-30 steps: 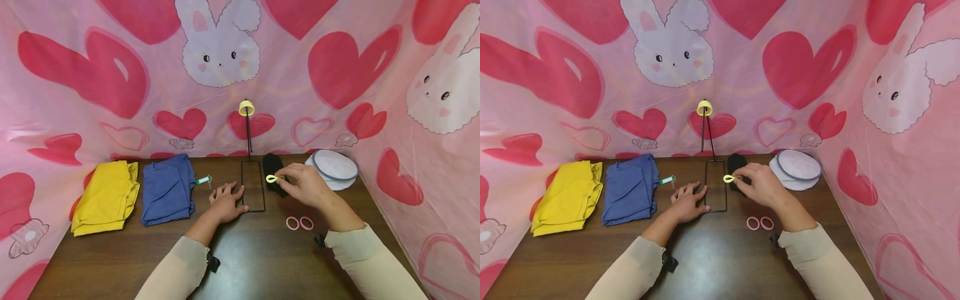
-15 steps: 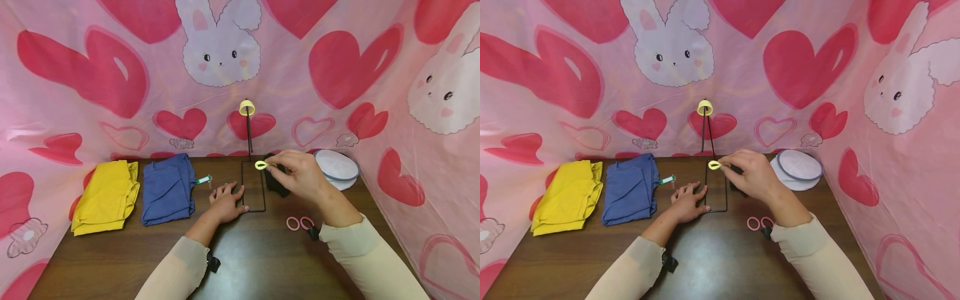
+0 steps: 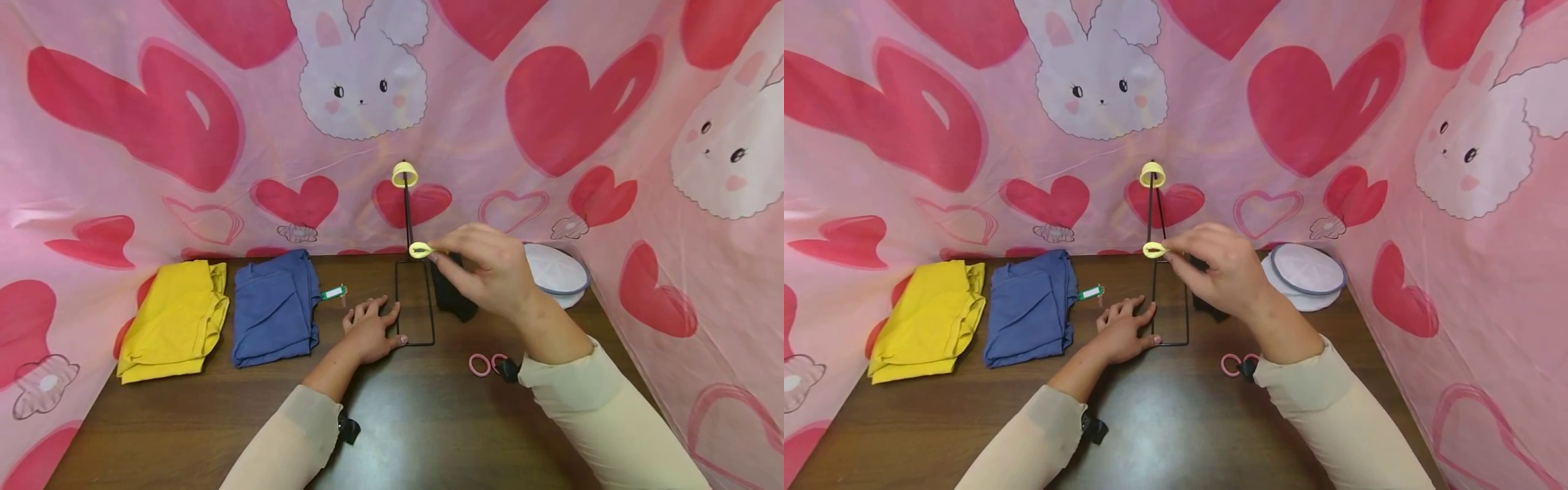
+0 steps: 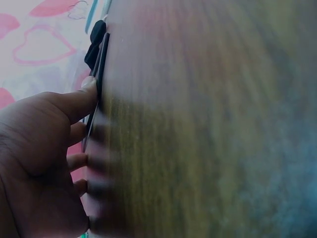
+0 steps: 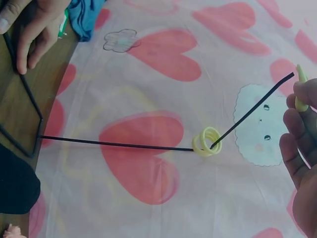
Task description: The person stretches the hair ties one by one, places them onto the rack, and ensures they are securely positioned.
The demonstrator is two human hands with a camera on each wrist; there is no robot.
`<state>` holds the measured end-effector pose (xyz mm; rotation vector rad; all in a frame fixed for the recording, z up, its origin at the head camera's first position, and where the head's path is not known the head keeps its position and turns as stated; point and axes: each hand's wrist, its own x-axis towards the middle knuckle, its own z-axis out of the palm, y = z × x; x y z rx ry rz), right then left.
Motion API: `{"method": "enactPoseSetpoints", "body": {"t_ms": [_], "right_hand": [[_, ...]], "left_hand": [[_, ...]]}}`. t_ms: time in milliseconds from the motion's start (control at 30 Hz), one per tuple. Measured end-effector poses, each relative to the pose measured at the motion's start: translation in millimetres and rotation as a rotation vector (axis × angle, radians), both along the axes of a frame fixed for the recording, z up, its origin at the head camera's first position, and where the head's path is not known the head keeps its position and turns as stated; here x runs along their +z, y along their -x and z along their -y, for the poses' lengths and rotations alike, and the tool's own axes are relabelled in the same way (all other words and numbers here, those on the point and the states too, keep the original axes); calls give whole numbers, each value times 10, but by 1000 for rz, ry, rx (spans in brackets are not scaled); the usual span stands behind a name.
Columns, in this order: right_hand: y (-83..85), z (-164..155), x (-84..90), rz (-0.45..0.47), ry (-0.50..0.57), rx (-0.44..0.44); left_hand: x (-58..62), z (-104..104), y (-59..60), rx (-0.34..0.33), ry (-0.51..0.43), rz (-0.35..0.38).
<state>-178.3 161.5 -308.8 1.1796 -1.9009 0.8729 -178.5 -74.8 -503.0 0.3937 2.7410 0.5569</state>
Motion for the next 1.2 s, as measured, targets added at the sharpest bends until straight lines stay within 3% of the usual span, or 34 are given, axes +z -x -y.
{"method": "enactPoseSetpoints", "body": {"t_ms": [233, 533, 1200], "right_hand": [[60, 41, 25, -8, -17, -45], [244, 47, -51, 82, 1, -99], [593, 177, -148, 174, 23, -239]], "left_hand": [[17, 6, -5, 0, -1, 7], [22, 6, -1, 3, 6, 16], [25, 16, -2, -1, -16, 13]]}}
